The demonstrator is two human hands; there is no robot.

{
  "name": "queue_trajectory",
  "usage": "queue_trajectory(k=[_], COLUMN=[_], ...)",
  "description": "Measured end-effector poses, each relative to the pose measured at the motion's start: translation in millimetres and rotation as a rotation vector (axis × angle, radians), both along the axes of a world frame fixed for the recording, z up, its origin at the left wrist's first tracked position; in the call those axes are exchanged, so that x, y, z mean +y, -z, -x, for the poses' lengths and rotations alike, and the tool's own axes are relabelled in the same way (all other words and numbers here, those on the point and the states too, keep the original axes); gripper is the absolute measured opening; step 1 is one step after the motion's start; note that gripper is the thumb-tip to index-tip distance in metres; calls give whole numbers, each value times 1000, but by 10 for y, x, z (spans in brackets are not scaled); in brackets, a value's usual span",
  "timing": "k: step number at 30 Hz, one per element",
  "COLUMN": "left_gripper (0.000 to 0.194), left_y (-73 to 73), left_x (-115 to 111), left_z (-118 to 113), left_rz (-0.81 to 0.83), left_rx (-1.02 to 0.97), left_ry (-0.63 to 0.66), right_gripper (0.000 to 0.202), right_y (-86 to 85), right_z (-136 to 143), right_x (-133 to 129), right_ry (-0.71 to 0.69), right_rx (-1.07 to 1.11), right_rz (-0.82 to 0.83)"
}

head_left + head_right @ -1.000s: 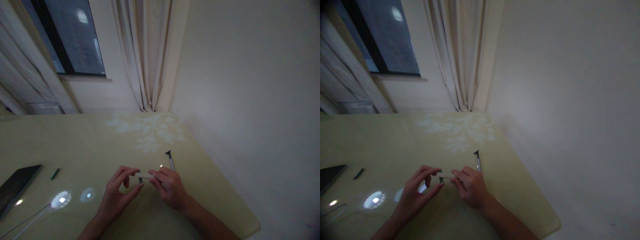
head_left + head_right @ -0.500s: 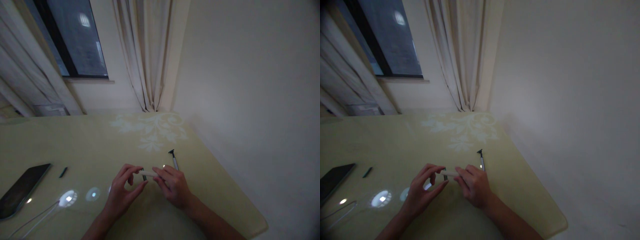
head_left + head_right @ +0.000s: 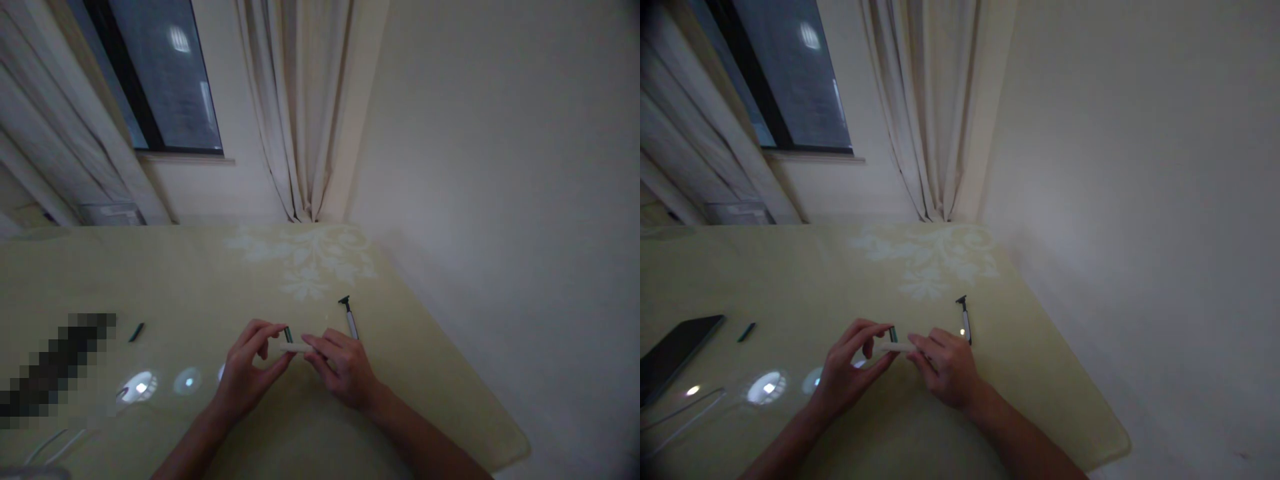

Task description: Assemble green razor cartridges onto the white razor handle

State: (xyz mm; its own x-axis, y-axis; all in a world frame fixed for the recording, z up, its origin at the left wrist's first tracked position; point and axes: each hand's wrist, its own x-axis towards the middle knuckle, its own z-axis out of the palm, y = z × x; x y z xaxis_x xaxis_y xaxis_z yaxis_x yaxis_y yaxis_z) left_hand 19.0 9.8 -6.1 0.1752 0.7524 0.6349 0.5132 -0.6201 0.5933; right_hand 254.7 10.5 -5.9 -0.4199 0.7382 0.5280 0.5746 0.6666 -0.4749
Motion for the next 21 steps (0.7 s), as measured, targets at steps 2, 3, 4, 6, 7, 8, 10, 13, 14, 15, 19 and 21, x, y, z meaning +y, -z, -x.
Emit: queue_trajectory(k=[2,3,4,6,7,8,10,13,14,15,19,21], left_gripper=[38,39,38,36,36,36,36,36,35,35,34,34], left_y=[-2,-2,0,7,12,18,30,37,36,33,7,-3], left_x=[-4,-6,-7,-8,-8,-7,-6,-2,-1,0,-4,-10], left_z=[0,-1,-2,-2,-1,2,10,23,26,27,21,18], left_rz=[-4,-4,-3,3,7,8,11,8,8,6,1,-5], left_rx=[1,0,-1,-6,-7,-8,-9,-2,2,6,4,3], left_ry=[-3,-7,-8,-11,-10,-11,-17,-31,-30,-29,-36,-46], right_gripper=[40,40,40,40,40,40,41,43,43,43,44,45], right_y=[-7,-10,-11,-12,-11,-12,-13,-19,-23,-29,-68,-86], right_z=[-1,-1,1,3,2,-1,-12,-24,-24,-24,-33,-43], right_x=[5,4,2,-3,-5,-6,-3,-2,-5,-7,-7,-2], right_ry=[34,47,43,6,-7,-5,38,53,32,9,34,64], right_rx=[25,30,24,-6,-15,-18,-18,-36,-49,-59,-58,-43], right_rz=[5,10,15,21,18,14,7,18,21,20,40,65])
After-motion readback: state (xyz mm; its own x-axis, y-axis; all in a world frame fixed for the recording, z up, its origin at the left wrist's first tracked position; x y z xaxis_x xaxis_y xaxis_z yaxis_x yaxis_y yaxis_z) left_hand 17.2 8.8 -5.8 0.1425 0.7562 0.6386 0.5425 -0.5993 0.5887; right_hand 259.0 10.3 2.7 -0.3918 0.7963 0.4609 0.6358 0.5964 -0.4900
